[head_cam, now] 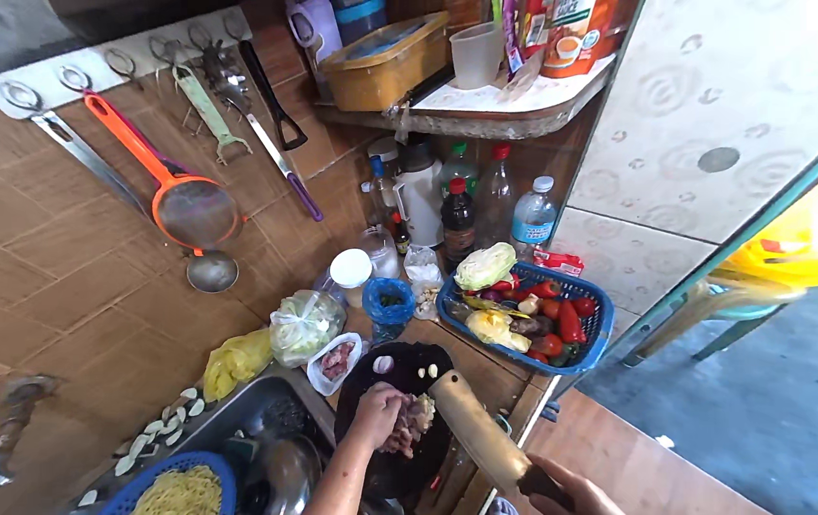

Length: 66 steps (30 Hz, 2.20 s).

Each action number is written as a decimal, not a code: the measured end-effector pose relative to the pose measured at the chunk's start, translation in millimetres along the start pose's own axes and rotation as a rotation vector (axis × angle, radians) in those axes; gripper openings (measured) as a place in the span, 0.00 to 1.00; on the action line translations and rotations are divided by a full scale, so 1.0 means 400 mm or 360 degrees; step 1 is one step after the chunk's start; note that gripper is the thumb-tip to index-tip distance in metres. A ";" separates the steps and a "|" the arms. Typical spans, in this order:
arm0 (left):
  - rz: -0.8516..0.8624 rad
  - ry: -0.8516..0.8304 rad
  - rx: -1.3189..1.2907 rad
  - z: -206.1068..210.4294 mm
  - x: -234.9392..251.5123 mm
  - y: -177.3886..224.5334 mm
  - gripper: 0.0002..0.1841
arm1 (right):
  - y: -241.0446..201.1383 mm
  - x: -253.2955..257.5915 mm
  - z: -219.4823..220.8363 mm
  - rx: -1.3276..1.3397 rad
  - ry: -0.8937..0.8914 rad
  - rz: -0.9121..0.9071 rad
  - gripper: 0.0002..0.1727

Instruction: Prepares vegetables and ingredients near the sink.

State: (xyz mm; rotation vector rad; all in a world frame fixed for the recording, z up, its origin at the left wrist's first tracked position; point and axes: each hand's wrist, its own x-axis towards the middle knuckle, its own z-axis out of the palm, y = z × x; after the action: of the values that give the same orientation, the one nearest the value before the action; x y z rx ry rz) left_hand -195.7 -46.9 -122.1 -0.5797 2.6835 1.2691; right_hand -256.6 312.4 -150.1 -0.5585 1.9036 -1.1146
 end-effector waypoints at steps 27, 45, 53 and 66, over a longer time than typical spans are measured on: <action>-0.0075 0.1377 0.0213 0.276 -0.025 -0.049 0.30 | -0.060 0.165 0.090 -0.0269 -0.0315 -0.0141 0.38; 0.0364 0.1571 0.0766 0.255 -0.010 -0.079 0.12 | -0.139 0.066 0.112 -0.0318 -0.0145 -0.0051 0.36; 0.0278 0.1438 0.0559 0.237 -0.017 -0.069 0.14 | -0.140 -0.079 0.082 -0.0279 0.0266 -0.0210 0.33; 0.0556 0.0708 0.0207 0.089 -0.147 0.012 0.23 | -0.100 0.070 0.036 -0.1091 0.0951 -0.0225 0.31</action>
State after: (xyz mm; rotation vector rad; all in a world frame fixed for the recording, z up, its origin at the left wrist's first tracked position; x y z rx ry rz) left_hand -145.4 0.2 -125.8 -0.4297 3.3277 1.1297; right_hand -261.4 265.1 -131.6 -0.7963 2.8366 -0.7300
